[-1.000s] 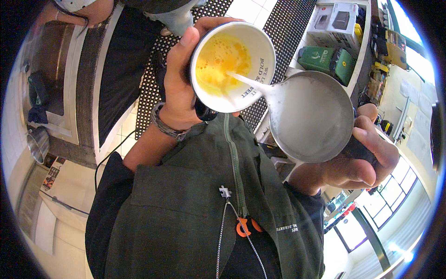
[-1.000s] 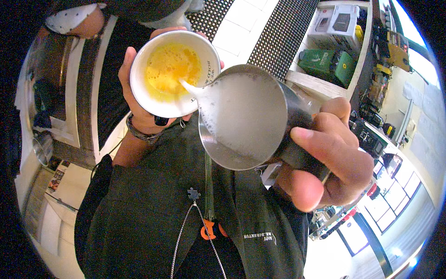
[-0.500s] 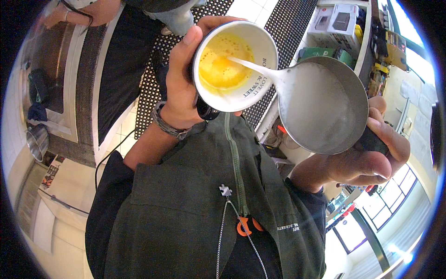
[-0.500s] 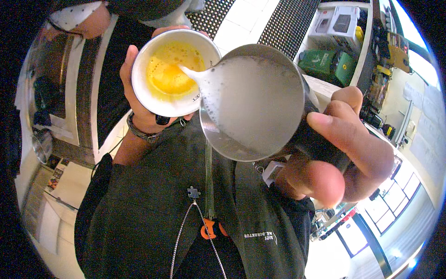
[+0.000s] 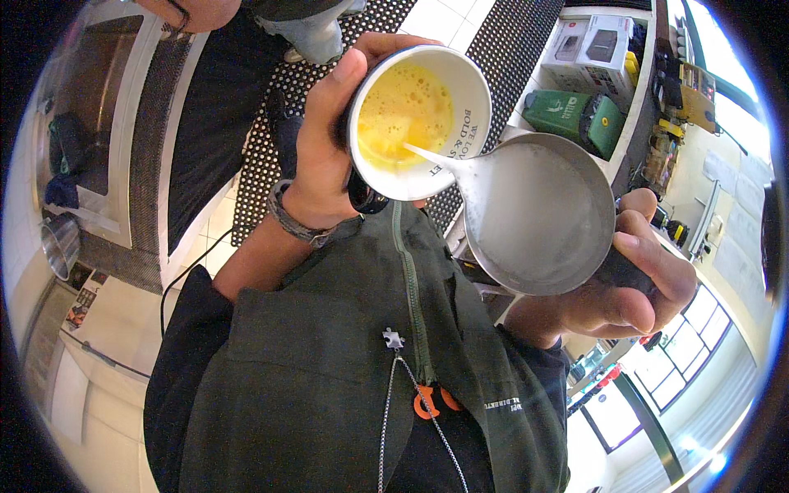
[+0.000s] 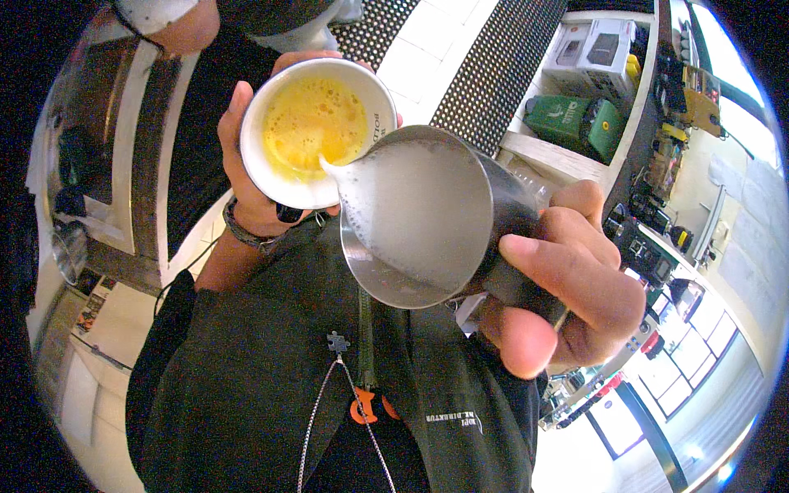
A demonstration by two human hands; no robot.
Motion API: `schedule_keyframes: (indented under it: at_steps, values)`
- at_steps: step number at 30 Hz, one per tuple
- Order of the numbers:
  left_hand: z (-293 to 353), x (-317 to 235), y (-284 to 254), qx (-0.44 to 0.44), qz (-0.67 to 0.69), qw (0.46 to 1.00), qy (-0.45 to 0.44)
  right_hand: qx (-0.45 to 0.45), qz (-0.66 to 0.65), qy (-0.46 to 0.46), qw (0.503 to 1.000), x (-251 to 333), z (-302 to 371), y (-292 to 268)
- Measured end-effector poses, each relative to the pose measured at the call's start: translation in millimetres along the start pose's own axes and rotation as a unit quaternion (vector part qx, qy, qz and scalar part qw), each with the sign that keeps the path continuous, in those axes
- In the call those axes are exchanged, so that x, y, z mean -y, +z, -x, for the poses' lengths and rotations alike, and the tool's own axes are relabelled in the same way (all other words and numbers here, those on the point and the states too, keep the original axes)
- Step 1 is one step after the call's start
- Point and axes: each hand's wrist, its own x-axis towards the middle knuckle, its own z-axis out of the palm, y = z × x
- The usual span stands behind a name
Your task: The person pours milk into a cup, adds a yellow liquid from a bottle, and then pours more milk to create a layered drink. They then rinse the cup and a metal pitcher in the sink.
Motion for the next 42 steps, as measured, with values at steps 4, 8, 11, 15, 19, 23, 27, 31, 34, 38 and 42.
schedule_keyframes:
  at_steps: [4,8,11,15,19,23,27,31,34,38,42]
  values:
    - [1.1,1.6,-1.5,0.015,0.003,1.000,-0.004,-0.047,0.012,-0.017,0.999,0.3,-2.3,10.6]
    - [3.3,-2.0,-7.1,0.032,-0.006,0.999,-0.012,-0.061,0.026,-0.028,0.997,-2.9,-8.6,11.1]
    - [5.2,-3.9,-2.5,0.023,0.036,0.999,-0.014,-0.051,0.064,-0.013,0.997,-1.0,-11.9,6.8]
    - [3.5,-3.2,-1.4,-0.015,-0.030,0.999,0.000,-0.034,0.088,0.004,0.996,1.5,-9.4,2.5]
    - [3.9,-2.2,0.3,-0.012,-0.007,1.000,0.000,-0.016,0.046,0.001,0.999,-0.8,-3.9,-2.0]
    - [3.2,1.7,2.9,-0.028,-0.038,0.999,0.010,0.028,-0.014,-0.014,0.999,-4.8,-0.6,-8.1]
    - [4.6,5.8,-3.2,0.018,-0.027,0.999,0.006,0.010,-0.036,-0.013,0.999,-3.9,0.9,-0.3]
    - [5.2,6.5,-2.6,0.028,0.026,0.999,-0.002,-0.094,-0.016,-0.008,0.995,-3.5,-3.4,23.0]
    - [6.9,0.4,-2.0,0.042,0.101,0.993,-0.040,-0.128,0.063,0.031,0.989,0.2,-6.5,20.0]
    - [12.6,-2.4,-12.6,0.035,0.213,0.974,-0.071,-0.178,0.109,0.044,0.977,-4.8,-11.8,22.0]
    - [22.6,-12.5,-43.1,0.075,0.151,0.986,-0.002,-0.169,0.050,0.054,0.983,-8.0,-12.7,34.1]
